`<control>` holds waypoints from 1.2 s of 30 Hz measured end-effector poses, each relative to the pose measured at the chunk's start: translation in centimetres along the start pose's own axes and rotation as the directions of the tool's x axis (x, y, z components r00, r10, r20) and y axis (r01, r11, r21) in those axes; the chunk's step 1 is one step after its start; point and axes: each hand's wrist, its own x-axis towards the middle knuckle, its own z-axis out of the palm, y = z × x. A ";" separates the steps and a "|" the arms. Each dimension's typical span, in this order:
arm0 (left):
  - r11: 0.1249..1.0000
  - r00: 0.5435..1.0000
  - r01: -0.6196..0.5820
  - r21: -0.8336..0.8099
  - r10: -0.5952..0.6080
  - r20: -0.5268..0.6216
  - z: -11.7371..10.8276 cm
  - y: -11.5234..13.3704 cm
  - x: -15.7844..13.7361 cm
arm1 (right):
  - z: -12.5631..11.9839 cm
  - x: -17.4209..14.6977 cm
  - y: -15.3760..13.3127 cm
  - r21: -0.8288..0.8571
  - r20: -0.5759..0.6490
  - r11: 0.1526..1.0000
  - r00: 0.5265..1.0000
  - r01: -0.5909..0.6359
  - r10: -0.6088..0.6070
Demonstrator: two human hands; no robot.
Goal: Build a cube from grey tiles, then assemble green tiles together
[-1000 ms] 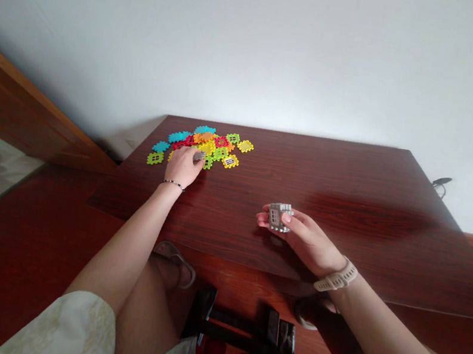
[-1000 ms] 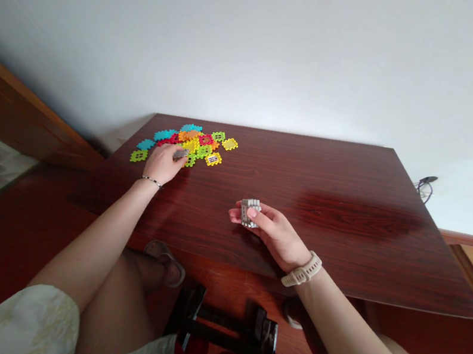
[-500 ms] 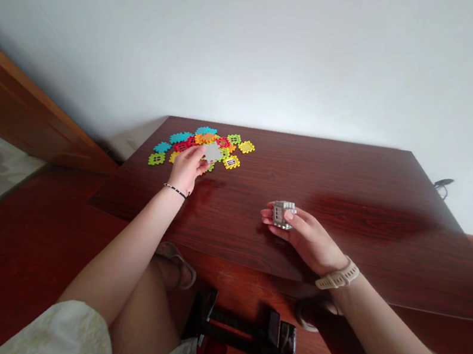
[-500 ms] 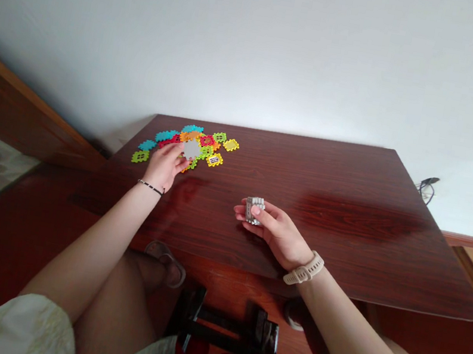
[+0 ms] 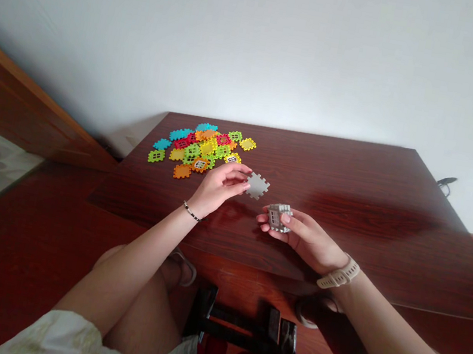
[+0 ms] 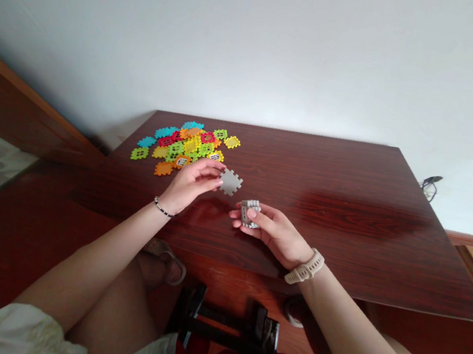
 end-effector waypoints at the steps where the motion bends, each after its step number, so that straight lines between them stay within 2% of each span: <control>1: 1.000 1.000 -0.015 0.002 0.014 0.016 0.2 0.0 -0.1 | 0.0 0.0 0.0 0.000 0.012 1.000 1.000 -0.006 0.006; 11: 0.983 0.976 -0.170 0.064 0.159 0.149 1.5 0.0 -1.0 | 0.1 -0.1 0.0 -0.012 0.185 0.997 0.979 -0.082 0.083; 18: 0.948 0.934 -0.285 0.142 0.242 0.261 1.9 0.8 -1.6 | 0.0 0.0 0.3 -0.041 0.189 0.996 0.978 -0.084 0.091; 24: 0.943 0.917 -0.278 0.183 0.204 0.342 2.3 1.7 -1.8 | 0.1 0.1 0.3 -0.098 0.209 0.991 0.972 -0.087 0.106; 29: 0.941 0.878 -0.277 0.196 0.164 0.451 3.0 2.0 -2.1 | 0.2 0.1 0.6 -0.084 0.207 0.991 0.971 -0.104 0.119; 34: 0.944 0.888 -0.265 0.195 0.160 0.431 3.5 1.9 -2.4 | 0.4 0.0 0.6 -0.058 0.168 0.993 0.980 -0.102 0.110; 36: 0.937 0.876 -0.297 0.183 0.191 0.444 3.4 2.0 -2.5 | 0.4 0.0 0.6 -0.054 0.133 0.994 0.986 -0.090 0.096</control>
